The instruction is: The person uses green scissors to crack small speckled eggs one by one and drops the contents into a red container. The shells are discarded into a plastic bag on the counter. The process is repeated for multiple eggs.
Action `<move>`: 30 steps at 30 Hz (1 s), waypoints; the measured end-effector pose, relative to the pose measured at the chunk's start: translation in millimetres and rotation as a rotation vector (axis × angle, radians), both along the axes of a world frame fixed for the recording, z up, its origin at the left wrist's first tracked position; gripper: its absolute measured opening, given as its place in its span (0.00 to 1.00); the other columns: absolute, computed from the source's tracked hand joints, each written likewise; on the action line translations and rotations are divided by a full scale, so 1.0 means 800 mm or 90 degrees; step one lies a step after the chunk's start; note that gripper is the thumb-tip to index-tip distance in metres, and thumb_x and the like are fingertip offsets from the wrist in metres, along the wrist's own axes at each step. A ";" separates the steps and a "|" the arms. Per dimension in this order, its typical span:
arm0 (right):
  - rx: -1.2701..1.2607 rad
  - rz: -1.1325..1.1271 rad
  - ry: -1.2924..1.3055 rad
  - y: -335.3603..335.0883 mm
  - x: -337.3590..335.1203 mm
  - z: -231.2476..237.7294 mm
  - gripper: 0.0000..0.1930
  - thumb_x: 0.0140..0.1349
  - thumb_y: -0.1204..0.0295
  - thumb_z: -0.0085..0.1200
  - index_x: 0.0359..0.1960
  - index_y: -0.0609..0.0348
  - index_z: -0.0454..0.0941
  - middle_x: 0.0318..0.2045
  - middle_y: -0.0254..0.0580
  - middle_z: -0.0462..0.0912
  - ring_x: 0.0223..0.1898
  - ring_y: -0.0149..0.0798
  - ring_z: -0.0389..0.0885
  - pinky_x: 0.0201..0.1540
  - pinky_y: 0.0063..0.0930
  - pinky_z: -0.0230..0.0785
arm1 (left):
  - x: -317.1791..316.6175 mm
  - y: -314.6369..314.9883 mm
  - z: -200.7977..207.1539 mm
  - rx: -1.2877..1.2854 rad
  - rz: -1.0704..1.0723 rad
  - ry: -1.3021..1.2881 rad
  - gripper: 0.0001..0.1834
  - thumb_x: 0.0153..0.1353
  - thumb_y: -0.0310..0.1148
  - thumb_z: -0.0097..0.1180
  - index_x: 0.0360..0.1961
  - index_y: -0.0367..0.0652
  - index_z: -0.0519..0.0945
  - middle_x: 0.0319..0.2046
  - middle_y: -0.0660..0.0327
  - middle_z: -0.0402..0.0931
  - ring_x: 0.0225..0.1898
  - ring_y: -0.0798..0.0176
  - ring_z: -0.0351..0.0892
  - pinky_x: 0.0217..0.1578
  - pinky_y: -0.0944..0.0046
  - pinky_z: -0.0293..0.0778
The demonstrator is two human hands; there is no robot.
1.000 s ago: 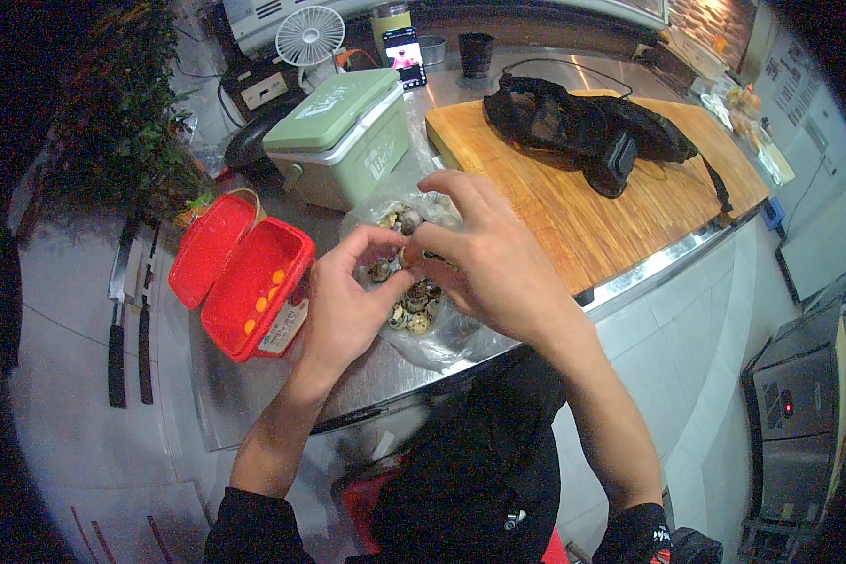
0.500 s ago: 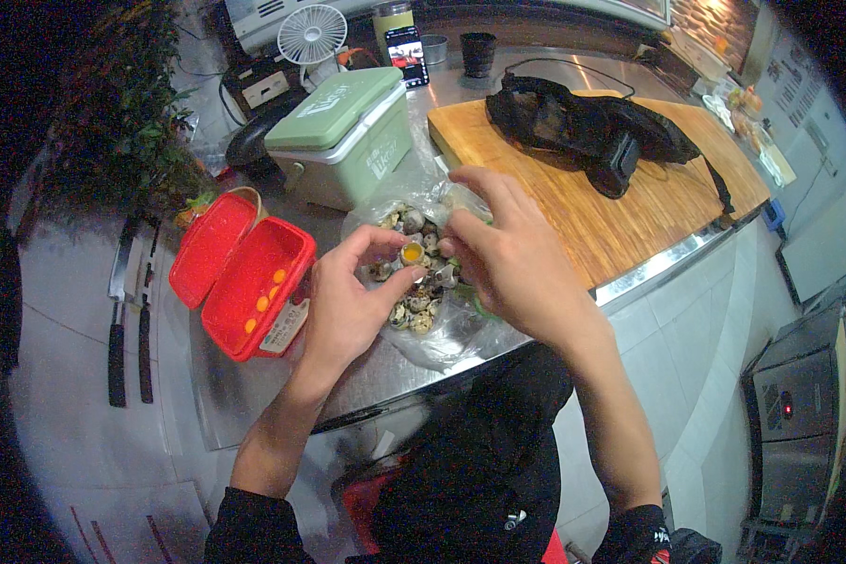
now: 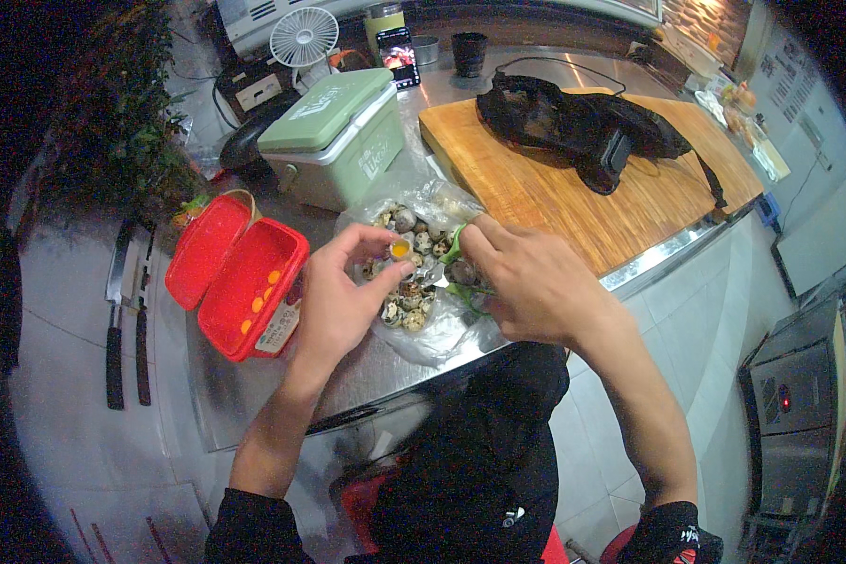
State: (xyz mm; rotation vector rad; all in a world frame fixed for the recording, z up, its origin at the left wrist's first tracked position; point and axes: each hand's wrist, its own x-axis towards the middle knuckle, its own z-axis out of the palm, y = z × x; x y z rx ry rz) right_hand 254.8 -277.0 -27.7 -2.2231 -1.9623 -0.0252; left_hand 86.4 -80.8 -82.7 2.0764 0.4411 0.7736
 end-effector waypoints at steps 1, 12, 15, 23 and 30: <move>0.007 0.000 -0.022 0.003 -0.001 -0.003 0.28 0.52 0.75 0.69 0.55 0.64 0.72 0.50 0.52 0.80 0.53 0.57 0.87 0.50 0.51 0.82 | 0.000 0.003 0.000 -0.007 0.002 0.000 0.17 0.62 0.24 0.78 0.51 0.35 0.87 0.45 0.56 0.92 0.48 0.63 0.91 0.54 0.60 0.84; -0.023 -0.015 -0.042 0.010 -0.004 -0.005 0.25 0.56 0.76 0.66 0.54 0.61 0.71 0.47 0.52 0.81 0.39 0.59 0.90 0.38 0.53 0.83 | -0.001 0.013 0.005 -0.057 0.001 -0.025 0.17 0.64 0.25 0.77 0.51 0.34 0.85 0.44 0.57 0.92 0.46 0.66 0.90 0.52 0.62 0.84; -0.019 -0.013 -0.060 0.015 -0.005 -0.004 0.23 0.58 0.76 0.65 0.54 0.61 0.70 0.46 0.53 0.82 0.37 0.61 0.89 0.36 0.54 0.82 | -0.001 0.013 0.007 -0.058 0.005 -0.023 0.17 0.64 0.25 0.77 0.52 0.34 0.85 0.44 0.57 0.91 0.47 0.66 0.90 0.53 0.62 0.84; 0.008 -0.031 -0.087 0.021 -0.010 0.008 0.21 0.61 0.76 0.63 0.54 0.59 0.70 0.44 0.54 0.83 0.36 0.63 0.89 0.36 0.56 0.81 | -0.001 0.013 0.006 -0.102 -0.007 -0.057 0.16 0.66 0.24 0.76 0.53 0.36 0.85 0.44 0.59 0.91 0.47 0.68 0.89 0.52 0.64 0.83; 0.056 -0.105 0.068 -0.001 0.015 0.018 0.29 0.56 0.69 0.73 0.57 0.54 0.70 0.46 0.55 0.85 0.45 0.64 0.87 0.46 0.59 0.77 | -0.004 0.009 0.026 -0.150 -0.062 -0.138 0.17 0.67 0.23 0.75 0.55 0.38 0.85 0.46 0.62 0.90 0.47 0.70 0.88 0.51 0.65 0.83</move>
